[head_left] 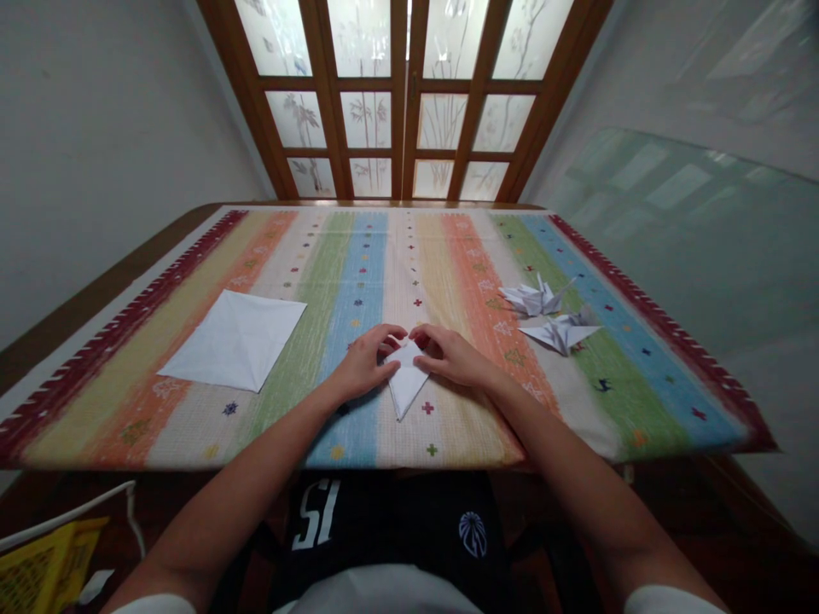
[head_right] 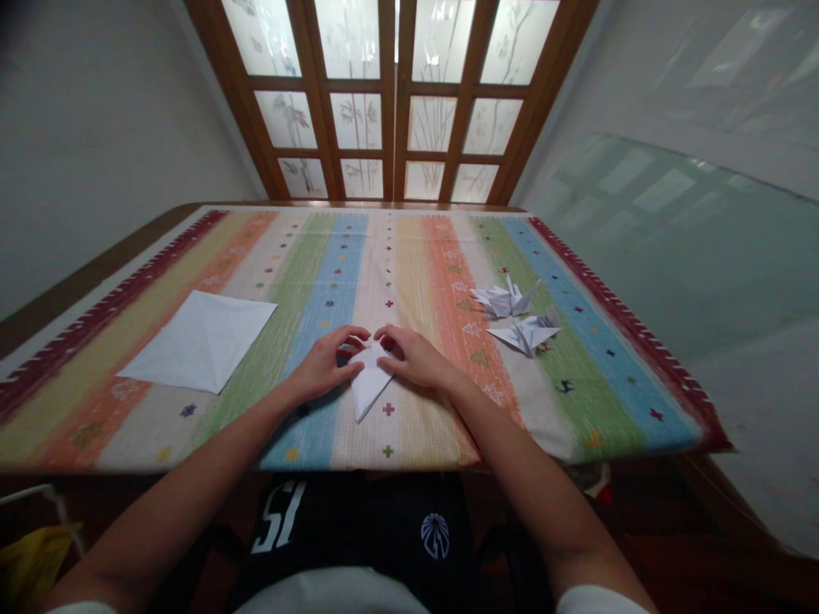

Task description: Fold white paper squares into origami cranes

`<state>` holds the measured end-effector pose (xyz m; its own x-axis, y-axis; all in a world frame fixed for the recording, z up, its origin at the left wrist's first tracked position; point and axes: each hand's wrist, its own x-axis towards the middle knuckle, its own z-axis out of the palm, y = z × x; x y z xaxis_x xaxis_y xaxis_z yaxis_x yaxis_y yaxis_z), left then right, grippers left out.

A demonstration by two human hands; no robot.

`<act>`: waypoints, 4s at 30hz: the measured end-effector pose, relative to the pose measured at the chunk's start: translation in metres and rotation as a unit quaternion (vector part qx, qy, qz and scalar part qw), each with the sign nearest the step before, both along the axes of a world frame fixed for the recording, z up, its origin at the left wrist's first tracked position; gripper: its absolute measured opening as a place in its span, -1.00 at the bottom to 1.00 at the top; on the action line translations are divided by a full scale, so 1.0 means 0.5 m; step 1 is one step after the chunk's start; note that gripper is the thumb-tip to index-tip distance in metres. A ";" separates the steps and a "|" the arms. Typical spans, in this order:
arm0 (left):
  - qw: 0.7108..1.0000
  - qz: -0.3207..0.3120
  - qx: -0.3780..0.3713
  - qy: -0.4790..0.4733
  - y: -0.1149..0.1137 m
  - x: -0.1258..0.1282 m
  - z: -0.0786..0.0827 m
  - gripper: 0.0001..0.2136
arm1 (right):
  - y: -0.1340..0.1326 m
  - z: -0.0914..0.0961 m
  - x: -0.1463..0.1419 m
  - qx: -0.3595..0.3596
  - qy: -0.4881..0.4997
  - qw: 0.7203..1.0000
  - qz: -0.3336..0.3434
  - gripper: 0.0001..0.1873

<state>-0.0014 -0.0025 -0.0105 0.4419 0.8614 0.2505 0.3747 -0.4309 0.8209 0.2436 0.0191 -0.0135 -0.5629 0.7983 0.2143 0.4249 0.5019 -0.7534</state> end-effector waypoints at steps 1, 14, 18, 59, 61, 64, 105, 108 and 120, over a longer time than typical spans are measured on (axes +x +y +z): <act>1.000 0.001 -0.006 -0.018 -0.001 0.001 0.002 -0.61 | -0.001 0.004 0.001 -0.021 0.008 1.000 0.006 -0.69; 0.987 0.065 -0.099 -0.105 0.006 -0.002 -0.002 -0.52 | 0.009 0.009 0.013 -0.020 0.136 0.988 -0.067 -0.84; 0.993 0.081 -0.057 -0.063 0.010 -0.007 0.001 -0.87 | 0.013 0.011 0.024 -0.033 0.131 0.991 -0.008 -0.65; 0.989 0.027 0.139 -0.040 0.007 -0.015 0.003 -0.92 | 0.016 0.009 0.013 0.045 0.177 0.981 -0.065 -0.64; 0.989 0.024 0.139 -0.035 0.007 -0.015 0.004 -0.92 | 0.014 0.009 0.011 0.030 0.188 0.980 -0.066 -0.61; 0.991 0.022 0.133 -0.015 0.005 -0.013 0.007 -0.96 | 0.011 0.011 0.009 0.011 0.192 0.979 -0.068 -0.58; 0.990 0.034 -0.082 -0.112 0.012 -0.009 0.002 -0.64 | 0.032 -0.020 0.015 -0.135 0.230 0.962 -0.064 -0.57; 0.991 0.036 -0.062 -0.109 0.011 -0.007 0.004 -0.73 | 0.029 -0.023 0.012 -0.134 0.208 0.968 -0.049 -0.59; 0.986 0.099 -0.042 -0.128 0.018 -0.016 0.004 -0.77 | 0.014 0.016 0.020 -0.049 0.177 0.982 0.035 -0.59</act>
